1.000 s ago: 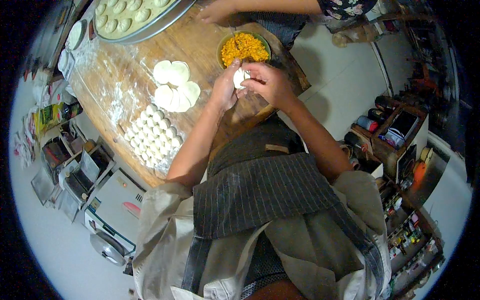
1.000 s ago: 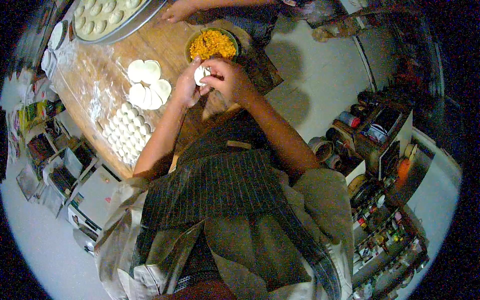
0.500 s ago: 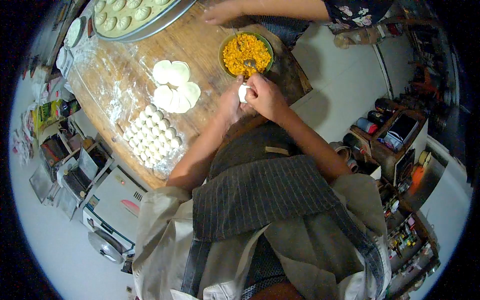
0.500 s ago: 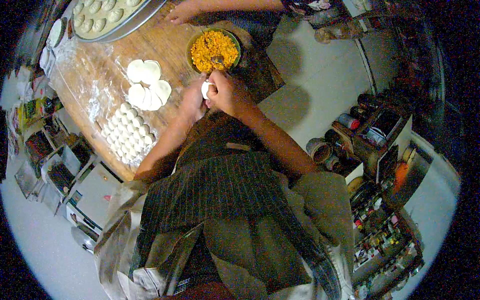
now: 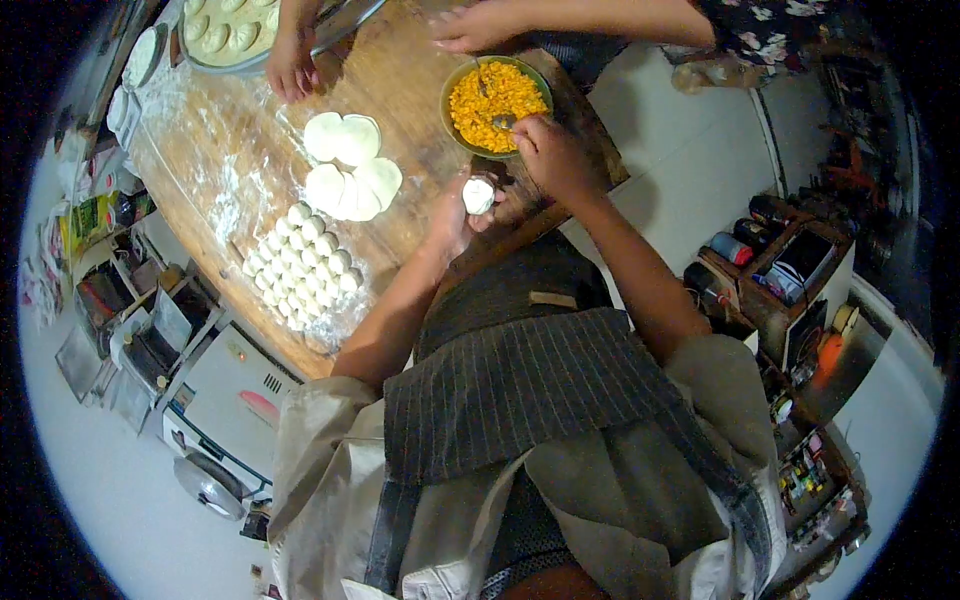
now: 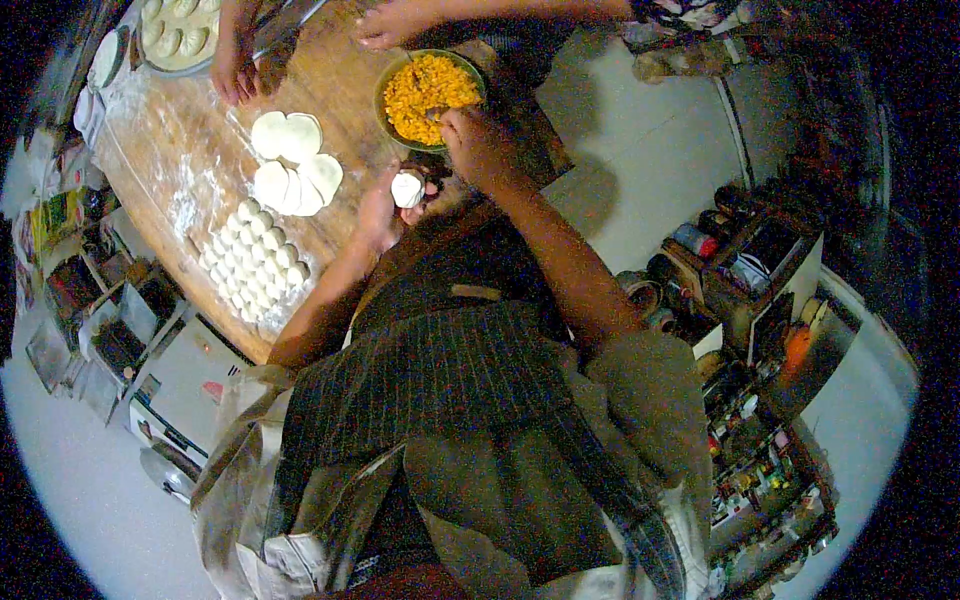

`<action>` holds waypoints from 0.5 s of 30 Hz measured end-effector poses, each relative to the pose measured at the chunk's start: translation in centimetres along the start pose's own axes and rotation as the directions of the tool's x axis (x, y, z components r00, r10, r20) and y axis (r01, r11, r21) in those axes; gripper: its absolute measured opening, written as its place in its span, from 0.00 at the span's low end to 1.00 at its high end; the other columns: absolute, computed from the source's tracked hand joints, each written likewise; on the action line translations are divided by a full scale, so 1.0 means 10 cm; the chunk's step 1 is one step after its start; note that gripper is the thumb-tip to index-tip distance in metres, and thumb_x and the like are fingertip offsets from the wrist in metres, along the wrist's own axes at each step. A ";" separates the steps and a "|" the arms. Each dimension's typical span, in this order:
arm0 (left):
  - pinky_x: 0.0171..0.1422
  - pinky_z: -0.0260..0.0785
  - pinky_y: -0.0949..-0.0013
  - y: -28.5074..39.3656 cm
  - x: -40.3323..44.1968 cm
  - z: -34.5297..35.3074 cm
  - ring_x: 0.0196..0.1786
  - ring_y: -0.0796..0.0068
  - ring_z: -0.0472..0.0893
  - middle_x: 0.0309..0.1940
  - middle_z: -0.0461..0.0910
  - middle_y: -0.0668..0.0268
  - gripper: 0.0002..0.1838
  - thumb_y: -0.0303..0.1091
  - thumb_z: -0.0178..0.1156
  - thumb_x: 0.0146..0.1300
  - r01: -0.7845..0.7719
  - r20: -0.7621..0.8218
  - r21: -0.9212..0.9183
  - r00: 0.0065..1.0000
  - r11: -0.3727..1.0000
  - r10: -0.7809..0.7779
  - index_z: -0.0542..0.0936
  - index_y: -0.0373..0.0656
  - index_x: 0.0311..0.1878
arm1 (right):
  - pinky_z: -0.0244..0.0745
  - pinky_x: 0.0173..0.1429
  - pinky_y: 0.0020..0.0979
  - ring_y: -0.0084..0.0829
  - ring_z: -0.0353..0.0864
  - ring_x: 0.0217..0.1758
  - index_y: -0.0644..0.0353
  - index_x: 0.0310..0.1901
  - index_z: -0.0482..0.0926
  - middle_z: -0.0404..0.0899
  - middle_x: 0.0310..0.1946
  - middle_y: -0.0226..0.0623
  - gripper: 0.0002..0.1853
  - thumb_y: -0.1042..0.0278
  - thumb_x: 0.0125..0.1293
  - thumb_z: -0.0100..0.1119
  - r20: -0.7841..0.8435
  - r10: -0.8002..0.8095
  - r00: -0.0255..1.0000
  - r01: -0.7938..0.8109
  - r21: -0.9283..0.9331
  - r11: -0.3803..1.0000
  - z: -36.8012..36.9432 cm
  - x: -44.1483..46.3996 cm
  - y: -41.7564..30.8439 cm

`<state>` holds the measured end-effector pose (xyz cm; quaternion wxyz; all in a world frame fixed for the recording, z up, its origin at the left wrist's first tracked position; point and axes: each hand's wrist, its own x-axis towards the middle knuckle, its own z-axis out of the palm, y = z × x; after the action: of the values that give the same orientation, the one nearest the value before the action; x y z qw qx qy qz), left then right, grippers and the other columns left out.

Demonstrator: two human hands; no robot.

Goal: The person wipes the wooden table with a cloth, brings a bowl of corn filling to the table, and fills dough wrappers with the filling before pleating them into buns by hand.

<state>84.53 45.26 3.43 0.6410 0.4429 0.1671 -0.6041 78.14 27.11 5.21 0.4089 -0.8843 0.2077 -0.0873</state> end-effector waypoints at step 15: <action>0.17 0.61 0.79 0.04 -0.10 -0.18 0.17 0.77 0.74 0.28 0.82 0.61 0.24 0.53 0.39 0.72 -0.043 -0.052 -0.011 0.998 0.999 0.042 0.76 0.42 0.46 | 0.75 0.42 0.45 0.47 0.81 0.38 0.54 0.37 0.80 0.82 0.35 0.43 0.07 0.64 0.61 0.55 0.243 0.257 0.935 -0.153 -0.377 0.913 -0.02 0.06 0.17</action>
<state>85.26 47.25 3.30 0.6519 0.4579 0.1778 -0.5776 78.06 25.71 4.04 0.2765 -0.9193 0.2510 0.1243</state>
